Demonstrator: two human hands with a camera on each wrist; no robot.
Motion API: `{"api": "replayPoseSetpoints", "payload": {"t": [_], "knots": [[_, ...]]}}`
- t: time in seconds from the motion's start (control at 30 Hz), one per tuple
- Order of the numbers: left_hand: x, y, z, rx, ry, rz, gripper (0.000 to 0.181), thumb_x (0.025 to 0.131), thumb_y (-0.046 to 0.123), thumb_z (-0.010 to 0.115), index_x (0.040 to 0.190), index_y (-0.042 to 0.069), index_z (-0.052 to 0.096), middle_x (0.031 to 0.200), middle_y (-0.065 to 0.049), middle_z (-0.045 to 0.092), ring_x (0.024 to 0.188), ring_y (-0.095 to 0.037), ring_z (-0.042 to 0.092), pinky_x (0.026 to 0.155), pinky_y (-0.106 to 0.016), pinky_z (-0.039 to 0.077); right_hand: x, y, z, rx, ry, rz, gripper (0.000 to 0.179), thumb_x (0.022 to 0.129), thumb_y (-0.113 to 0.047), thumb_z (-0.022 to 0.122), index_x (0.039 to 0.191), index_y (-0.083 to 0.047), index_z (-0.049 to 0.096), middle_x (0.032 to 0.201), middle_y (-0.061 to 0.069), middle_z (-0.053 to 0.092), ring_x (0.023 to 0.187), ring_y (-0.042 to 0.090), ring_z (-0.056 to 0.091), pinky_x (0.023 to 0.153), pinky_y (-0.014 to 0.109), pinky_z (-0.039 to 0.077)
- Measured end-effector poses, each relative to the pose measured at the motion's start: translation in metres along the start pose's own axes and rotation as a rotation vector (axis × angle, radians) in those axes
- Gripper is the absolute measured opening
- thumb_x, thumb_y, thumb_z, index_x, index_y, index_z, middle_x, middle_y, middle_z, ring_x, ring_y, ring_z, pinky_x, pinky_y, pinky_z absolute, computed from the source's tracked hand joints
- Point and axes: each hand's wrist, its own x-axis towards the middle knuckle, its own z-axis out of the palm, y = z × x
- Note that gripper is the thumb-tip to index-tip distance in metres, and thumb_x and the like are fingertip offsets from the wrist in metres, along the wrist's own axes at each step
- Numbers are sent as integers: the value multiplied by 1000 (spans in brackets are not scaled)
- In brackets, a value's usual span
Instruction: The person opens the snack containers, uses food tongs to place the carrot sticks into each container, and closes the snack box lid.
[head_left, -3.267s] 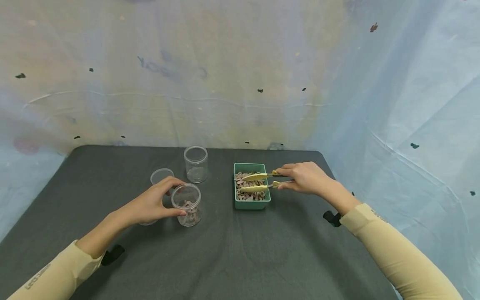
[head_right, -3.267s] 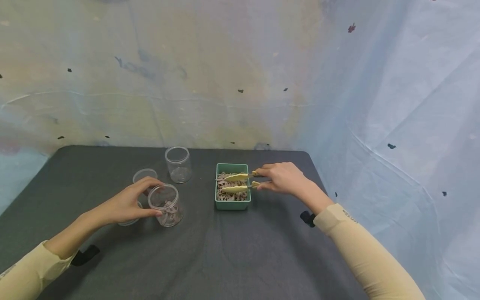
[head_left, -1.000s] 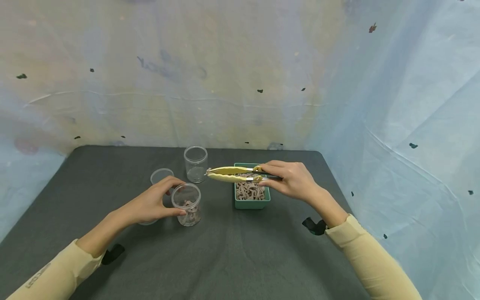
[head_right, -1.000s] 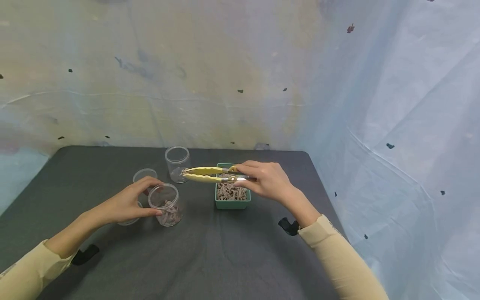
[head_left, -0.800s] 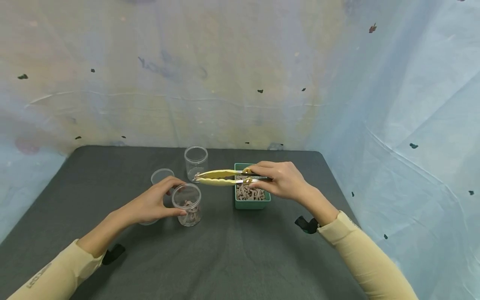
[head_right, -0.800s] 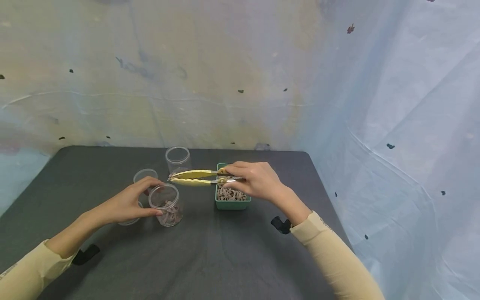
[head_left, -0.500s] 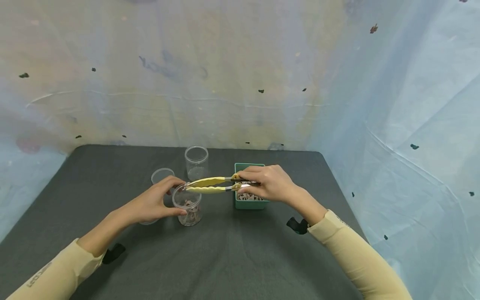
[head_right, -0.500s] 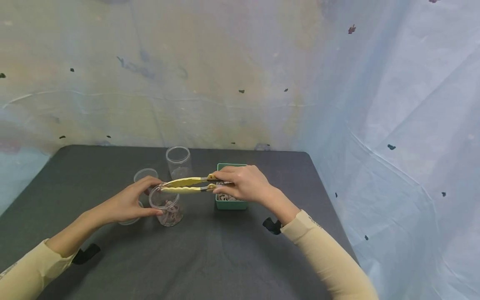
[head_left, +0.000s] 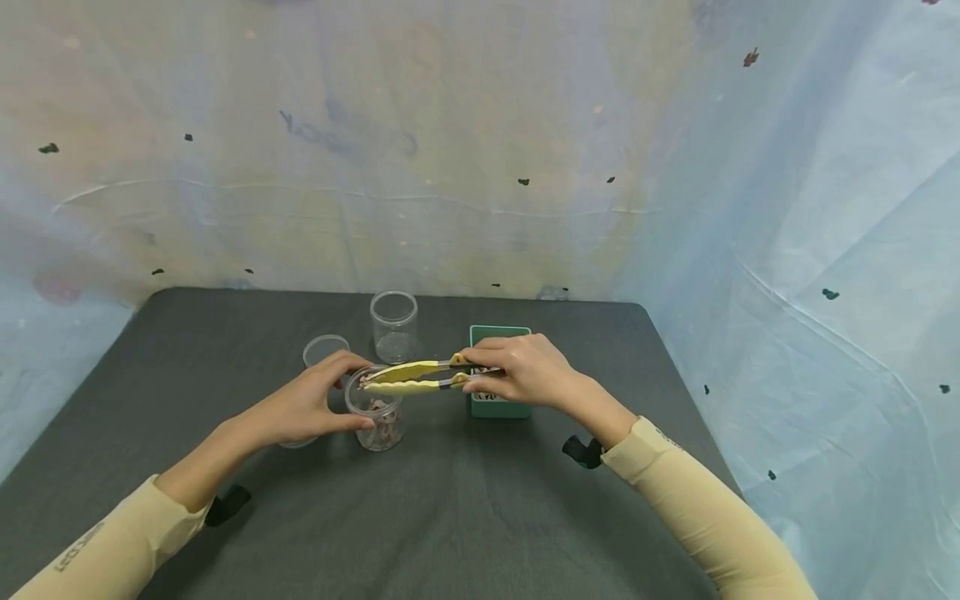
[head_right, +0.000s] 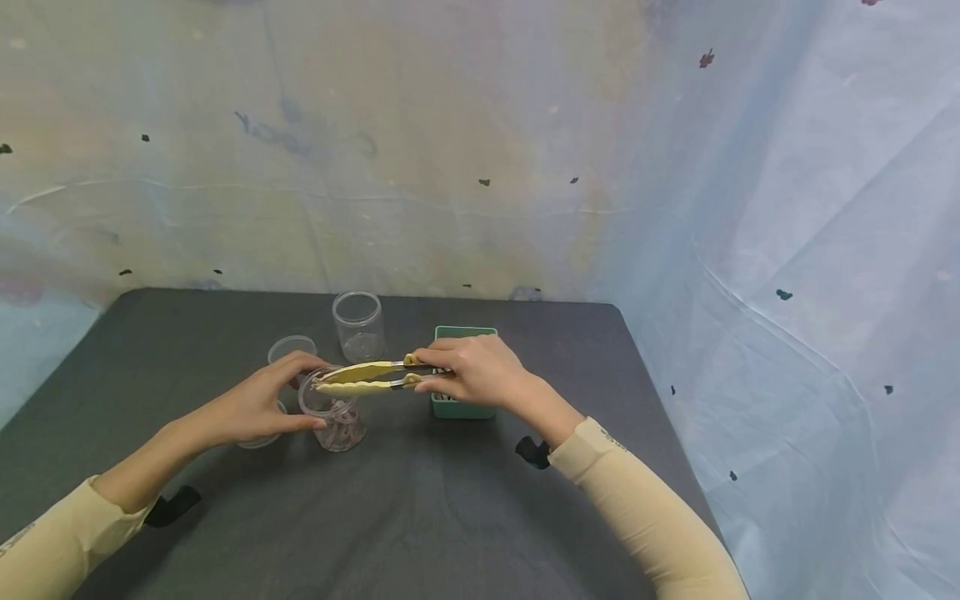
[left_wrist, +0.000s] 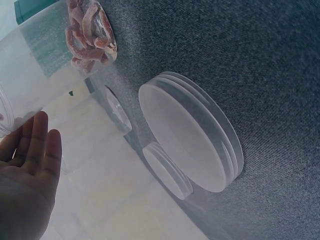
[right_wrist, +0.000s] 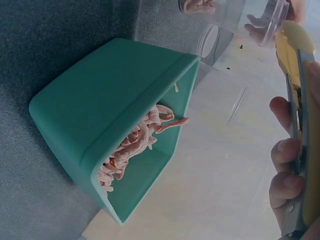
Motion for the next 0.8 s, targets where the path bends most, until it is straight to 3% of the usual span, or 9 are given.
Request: {"api": "replayPoseSetpoints", "payload": {"t": [0.43,0.8], "knots": [[1,-3,1,-6,1,3,78,84,55,83,143,13,54,132,-4,57,112,-21,58,90,-48,52,-5,1,1,14,31,26,43,87,-33,86,124,-15,77,114,-2,76,67,5,64,51,19,40],[0,-1,1,-30,-1,13,78,86,51,84,144,8,53,134,-10,56,115,-30,60,92,-51,52,-38,20,-24,18,100,122,52,83,-25,88,130,-7,73,118,9,75,65,11,64,56,28,46]]}}
